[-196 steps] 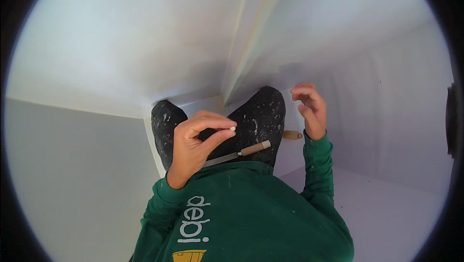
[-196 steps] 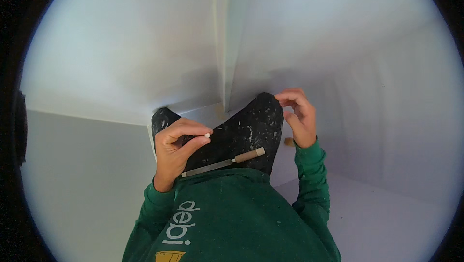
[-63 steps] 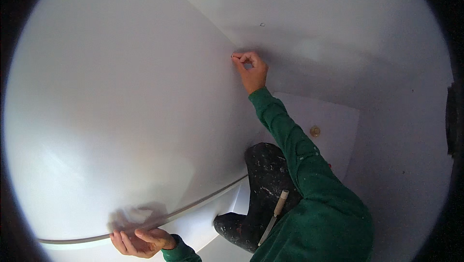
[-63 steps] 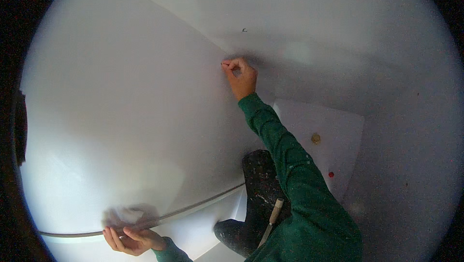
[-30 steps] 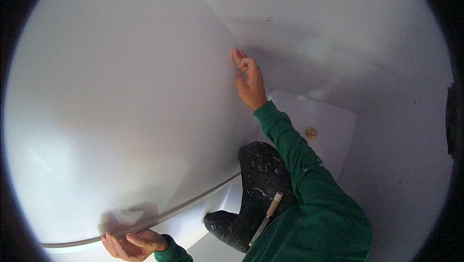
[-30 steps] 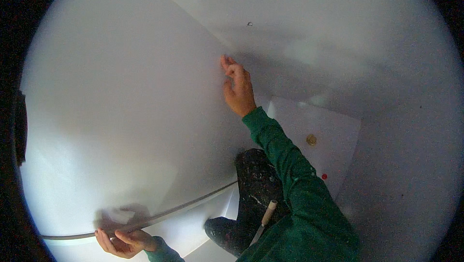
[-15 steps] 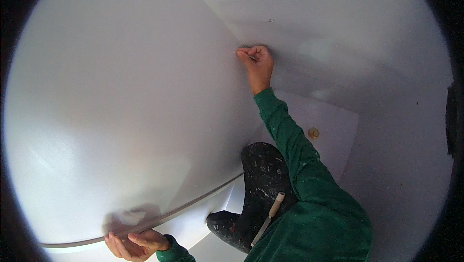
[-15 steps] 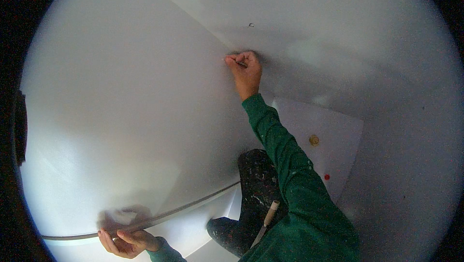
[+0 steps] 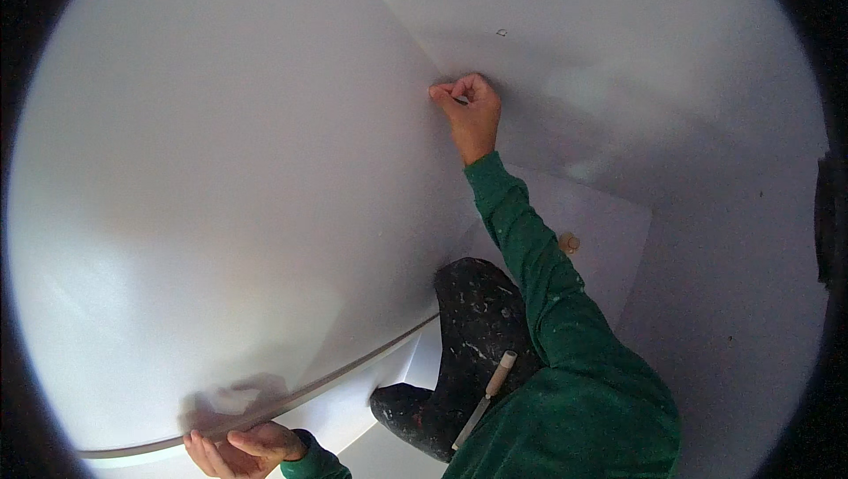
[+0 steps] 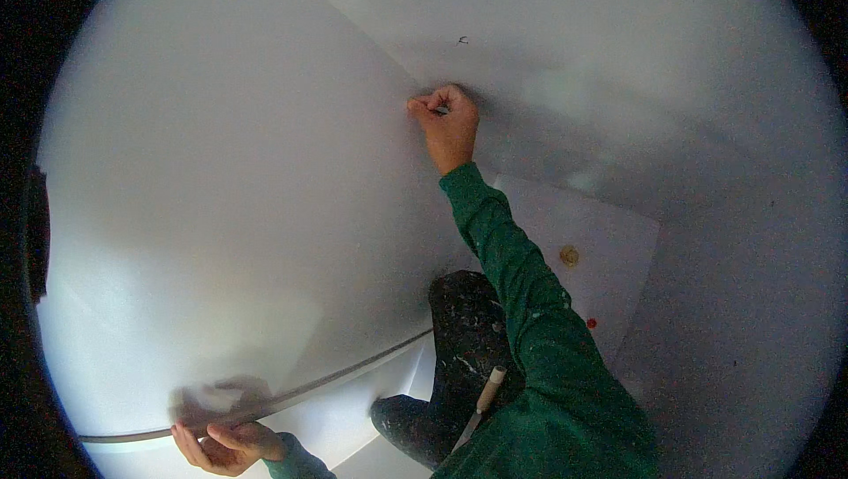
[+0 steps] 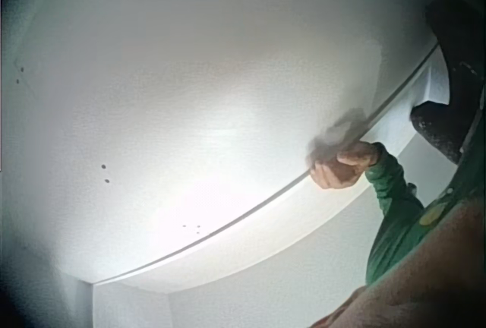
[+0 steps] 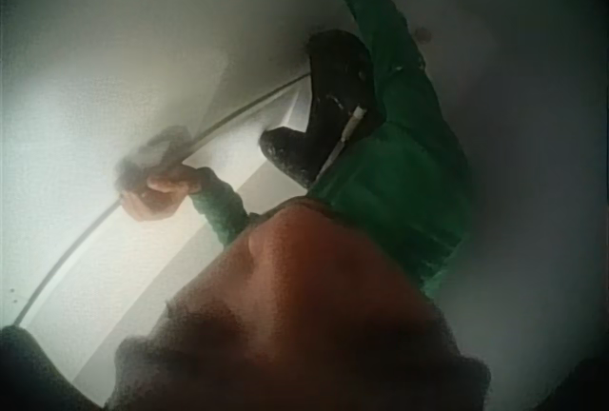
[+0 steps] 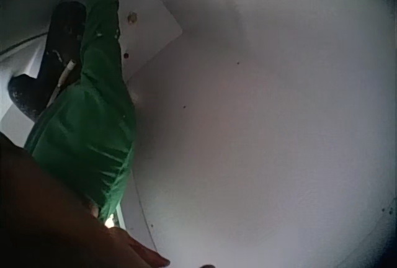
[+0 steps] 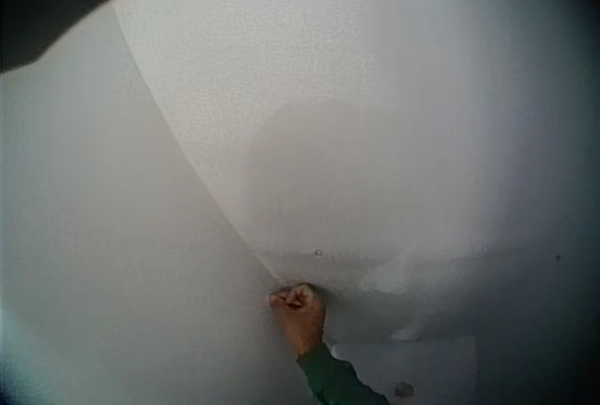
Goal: The person installs small white plastic fittings into pre-drilled holes on the interior of a white cabinet, then uses a wooden dowel to tap them into place. The person handles a small bottle of yellow liquid, a red cap, and a wooden dowel while working inside the cabinet.
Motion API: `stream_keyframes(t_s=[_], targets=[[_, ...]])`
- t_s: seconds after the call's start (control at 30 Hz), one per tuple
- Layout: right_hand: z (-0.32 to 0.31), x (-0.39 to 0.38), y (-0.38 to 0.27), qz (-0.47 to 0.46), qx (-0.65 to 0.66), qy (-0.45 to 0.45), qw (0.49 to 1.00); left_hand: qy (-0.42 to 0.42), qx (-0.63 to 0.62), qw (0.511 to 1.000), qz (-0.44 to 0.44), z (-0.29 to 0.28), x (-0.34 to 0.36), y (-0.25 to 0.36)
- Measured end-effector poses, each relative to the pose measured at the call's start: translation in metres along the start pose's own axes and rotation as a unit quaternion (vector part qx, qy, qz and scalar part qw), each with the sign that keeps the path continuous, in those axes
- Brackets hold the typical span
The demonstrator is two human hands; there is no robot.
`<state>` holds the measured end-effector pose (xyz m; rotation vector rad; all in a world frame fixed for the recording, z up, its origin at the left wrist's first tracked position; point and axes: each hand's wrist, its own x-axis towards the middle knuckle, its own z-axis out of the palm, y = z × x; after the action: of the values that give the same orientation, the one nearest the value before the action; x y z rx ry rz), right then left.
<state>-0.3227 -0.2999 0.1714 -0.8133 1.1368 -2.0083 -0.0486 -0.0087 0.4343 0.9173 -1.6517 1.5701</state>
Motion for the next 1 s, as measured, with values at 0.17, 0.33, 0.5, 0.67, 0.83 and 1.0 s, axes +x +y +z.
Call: stream_keyframes(t_s=[0.17,0.33,0.5,0.67,0.83,1.0], targets=[[-0.005,0.007,0.002,-0.039,-0.074,-0.039,0.996,-0.022,-0.035,0.998,-0.044,-0.019,-0.024,-0.009],[-0.015,0.007,0.0,-0.029,-0.086,-0.032,0.995,-0.038,-0.095,0.992,-0.076,-0.031,-0.054,-0.021],[-0.052,-0.054,-0.014,-0.065,-0.082,-0.02,0.994,-0.085,-0.141,0.982,-0.095,-0.05,-0.057,-0.003],[-0.099,-0.217,-0.103,-0.012,-0.122,-0.529,0.84,-0.452,-0.401,0.734,-0.31,-0.11,-0.126,0.104],[-0.19,-0.334,-0.085,-0.121,-0.245,-0.816,0.51,-0.726,-0.454,0.323,-0.403,-0.18,-0.195,0.17],[-0.199,-0.353,-0.074,-0.2,-0.311,-0.805,0.465,-0.664,-0.437,0.447,-0.41,-0.222,-0.213,0.182]])
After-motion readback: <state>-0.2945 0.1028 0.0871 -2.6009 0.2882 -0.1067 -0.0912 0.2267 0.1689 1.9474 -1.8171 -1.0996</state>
